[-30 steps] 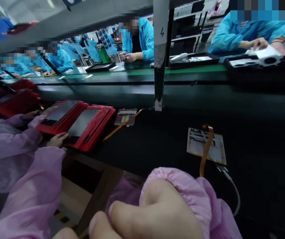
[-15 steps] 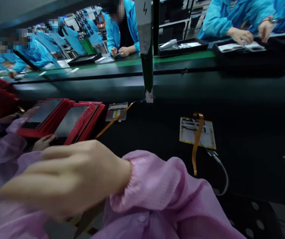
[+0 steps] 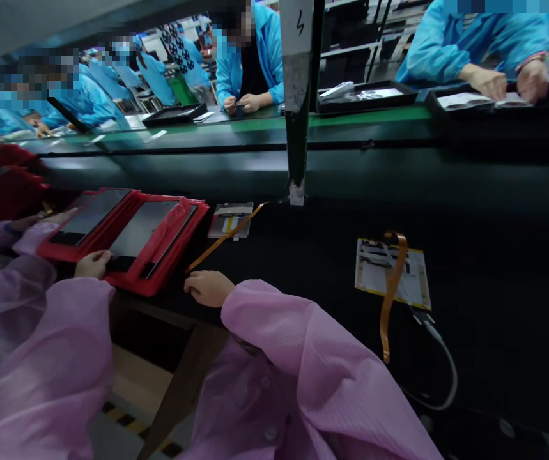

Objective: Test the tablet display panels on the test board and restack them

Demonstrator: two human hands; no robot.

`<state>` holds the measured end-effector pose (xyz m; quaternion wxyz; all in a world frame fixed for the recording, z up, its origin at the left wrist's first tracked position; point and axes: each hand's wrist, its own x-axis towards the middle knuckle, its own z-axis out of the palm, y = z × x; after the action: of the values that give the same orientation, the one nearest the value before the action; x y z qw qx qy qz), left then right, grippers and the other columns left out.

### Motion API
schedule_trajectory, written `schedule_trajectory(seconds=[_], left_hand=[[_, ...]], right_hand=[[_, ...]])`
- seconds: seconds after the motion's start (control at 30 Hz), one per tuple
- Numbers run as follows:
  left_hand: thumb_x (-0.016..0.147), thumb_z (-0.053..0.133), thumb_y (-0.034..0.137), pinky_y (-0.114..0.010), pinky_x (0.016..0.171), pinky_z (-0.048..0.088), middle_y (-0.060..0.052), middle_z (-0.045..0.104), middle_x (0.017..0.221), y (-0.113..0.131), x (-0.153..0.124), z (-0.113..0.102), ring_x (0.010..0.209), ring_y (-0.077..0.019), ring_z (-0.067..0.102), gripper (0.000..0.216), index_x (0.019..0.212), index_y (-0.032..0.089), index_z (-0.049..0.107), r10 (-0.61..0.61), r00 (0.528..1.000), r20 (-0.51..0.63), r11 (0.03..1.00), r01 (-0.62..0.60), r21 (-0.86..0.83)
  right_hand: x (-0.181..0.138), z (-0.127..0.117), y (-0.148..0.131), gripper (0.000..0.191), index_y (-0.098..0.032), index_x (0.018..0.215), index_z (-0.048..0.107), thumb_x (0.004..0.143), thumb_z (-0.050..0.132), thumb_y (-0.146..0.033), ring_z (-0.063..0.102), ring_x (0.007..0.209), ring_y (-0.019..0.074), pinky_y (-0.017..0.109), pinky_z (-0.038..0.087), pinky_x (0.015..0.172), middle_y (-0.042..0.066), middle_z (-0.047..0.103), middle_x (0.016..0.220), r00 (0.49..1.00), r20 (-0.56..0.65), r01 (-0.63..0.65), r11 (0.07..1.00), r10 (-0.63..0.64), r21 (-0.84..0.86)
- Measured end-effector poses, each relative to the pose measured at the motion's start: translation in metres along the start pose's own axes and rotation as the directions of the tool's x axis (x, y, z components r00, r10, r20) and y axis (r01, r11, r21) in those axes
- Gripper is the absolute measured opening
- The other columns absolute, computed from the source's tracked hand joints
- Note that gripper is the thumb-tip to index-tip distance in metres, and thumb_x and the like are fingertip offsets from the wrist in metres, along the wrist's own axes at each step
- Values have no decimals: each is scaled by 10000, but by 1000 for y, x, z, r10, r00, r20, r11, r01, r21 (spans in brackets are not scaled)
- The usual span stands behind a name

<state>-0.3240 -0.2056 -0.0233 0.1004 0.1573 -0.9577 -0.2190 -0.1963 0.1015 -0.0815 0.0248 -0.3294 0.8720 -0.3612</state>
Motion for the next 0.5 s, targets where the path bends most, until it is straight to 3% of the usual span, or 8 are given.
schedule_trajectory(seconds=[0.13,0.33,0.43,0.5], left_hand=[[913,637,265,-376,867,528,-32,644,957,2,-1,0,914,-172,626,157,974,121,636,-76,997,25,996,77,-44],[925,586,258,-426,955,465,-44,627,991,12,-19,8,1014,-207,597,144,982,132,624,-112,990,-84,990,103,-101],[852,611,181,-503,984,422,-100,625,991,22,-25,3,1111,-303,570,104,915,98,621,-115,984,-134,987,98,-130],[812,642,193,-569,1070,319,-173,601,1155,36,-35,-4,1280,-384,459,227,1001,69,620,-75,976,-206,989,46,-142]], right_hand=[[6,0,6,227,-179,999,686,898,521,-61,655,1004,182,291,481,861,54,688,1114,999,-19,-26,997,27,69],[9,3,13,240,-185,1007,688,895,518,-56,658,1026,175,282,478,889,47,705,1108,997,-45,-54,988,61,143],[10,3,13,248,-174,1037,685,893,520,-57,663,1031,177,281,479,897,58,708,1114,996,-48,-65,987,73,146],[10,3,12,240,-172,1022,690,886,531,-56,668,1017,176,274,482,887,57,713,1095,996,-50,-65,988,73,139]])
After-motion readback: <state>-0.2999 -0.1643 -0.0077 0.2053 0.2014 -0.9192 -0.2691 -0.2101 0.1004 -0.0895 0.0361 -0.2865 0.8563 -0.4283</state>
